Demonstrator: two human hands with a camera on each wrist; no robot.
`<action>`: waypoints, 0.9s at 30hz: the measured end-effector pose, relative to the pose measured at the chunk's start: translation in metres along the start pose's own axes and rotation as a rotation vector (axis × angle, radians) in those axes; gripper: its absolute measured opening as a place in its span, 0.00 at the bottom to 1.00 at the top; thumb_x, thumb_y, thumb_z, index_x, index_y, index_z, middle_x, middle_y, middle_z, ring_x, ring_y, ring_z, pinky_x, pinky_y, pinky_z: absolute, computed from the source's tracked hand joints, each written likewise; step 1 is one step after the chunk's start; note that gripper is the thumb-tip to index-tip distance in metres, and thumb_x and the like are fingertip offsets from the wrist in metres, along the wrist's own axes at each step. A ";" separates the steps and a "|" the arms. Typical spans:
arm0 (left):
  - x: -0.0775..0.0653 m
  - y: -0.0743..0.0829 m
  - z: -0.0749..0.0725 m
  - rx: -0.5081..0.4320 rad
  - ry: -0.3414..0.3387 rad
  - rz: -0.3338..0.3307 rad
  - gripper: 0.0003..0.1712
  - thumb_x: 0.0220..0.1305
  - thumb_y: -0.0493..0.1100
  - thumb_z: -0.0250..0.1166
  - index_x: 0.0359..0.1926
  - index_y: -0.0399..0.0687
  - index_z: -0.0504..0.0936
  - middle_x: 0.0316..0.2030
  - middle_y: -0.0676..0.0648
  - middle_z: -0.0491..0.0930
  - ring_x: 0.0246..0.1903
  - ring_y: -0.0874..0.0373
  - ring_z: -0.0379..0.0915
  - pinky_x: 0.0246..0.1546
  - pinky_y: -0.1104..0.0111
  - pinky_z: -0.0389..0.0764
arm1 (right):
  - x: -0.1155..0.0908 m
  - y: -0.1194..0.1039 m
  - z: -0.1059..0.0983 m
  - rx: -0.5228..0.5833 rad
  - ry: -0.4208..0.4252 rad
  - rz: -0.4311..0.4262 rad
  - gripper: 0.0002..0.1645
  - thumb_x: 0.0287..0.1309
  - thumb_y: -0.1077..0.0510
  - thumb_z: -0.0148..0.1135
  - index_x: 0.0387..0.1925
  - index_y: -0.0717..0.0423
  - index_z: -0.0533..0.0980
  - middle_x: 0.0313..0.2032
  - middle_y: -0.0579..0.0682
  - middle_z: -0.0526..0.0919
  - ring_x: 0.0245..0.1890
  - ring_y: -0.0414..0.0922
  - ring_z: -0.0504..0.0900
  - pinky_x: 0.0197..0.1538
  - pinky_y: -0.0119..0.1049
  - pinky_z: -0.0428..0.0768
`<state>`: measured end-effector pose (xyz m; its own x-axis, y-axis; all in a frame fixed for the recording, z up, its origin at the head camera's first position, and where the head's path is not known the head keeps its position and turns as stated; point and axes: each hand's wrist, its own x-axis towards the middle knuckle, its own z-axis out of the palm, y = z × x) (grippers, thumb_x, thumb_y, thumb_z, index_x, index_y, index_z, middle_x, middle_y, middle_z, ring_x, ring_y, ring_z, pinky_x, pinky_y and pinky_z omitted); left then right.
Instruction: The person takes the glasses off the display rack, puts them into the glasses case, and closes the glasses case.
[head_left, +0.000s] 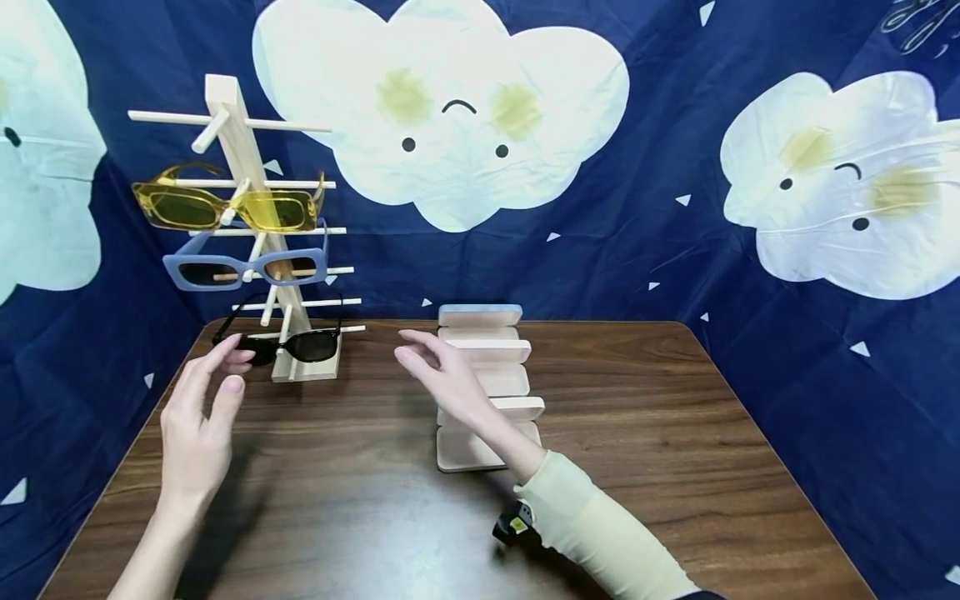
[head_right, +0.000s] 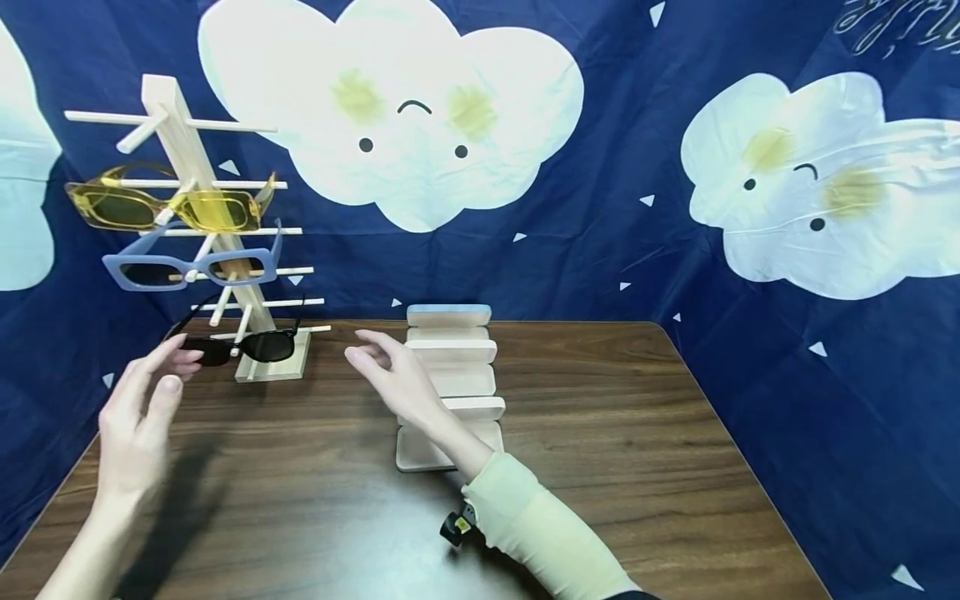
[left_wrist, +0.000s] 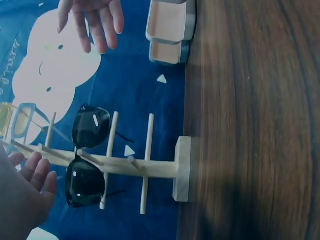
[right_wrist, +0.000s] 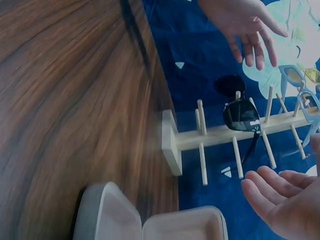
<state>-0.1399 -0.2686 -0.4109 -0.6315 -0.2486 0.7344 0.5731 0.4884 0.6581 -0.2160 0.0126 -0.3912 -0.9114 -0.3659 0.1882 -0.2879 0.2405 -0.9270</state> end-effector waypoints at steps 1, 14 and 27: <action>0.001 -0.001 -0.001 -0.010 0.007 -0.018 0.21 0.76 0.37 0.57 0.66 0.36 0.78 0.51 0.66 0.82 0.51 0.75 0.77 0.54 0.86 0.69 | 0.002 -0.001 0.003 0.023 0.002 0.005 0.26 0.74 0.47 0.58 0.67 0.51 0.75 0.52 0.54 0.88 0.50 0.43 0.87 0.55 0.33 0.84; 0.013 -0.006 -0.015 -0.042 0.047 -0.291 0.22 0.80 0.39 0.48 0.69 0.43 0.76 0.46 0.63 0.84 0.44 0.69 0.80 0.49 0.83 0.74 | 0.023 -0.002 0.030 0.216 0.018 0.082 0.25 0.73 0.50 0.60 0.64 0.60 0.76 0.53 0.62 0.87 0.54 0.59 0.87 0.54 0.44 0.88; 0.027 -0.019 -0.016 -0.244 0.169 -0.480 0.20 0.75 0.42 0.61 0.63 0.41 0.80 0.43 0.55 0.87 0.41 0.65 0.81 0.48 0.79 0.75 | 0.042 -0.001 0.052 0.334 0.042 0.175 0.25 0.70 0.48 0.62 0.60 0.60 0.78 0.49 0.61 0.89 0.51 0.60 0.89 0.51 0.46 0.88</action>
<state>-0.1599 -0.2979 -0.4012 -0.7703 -0.5356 0.3460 0.3589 0.0843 0.9296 -0.2385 -0.0503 -0.3992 -0.9515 -0.3067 0.0239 -0.0212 -0.0123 -0.9997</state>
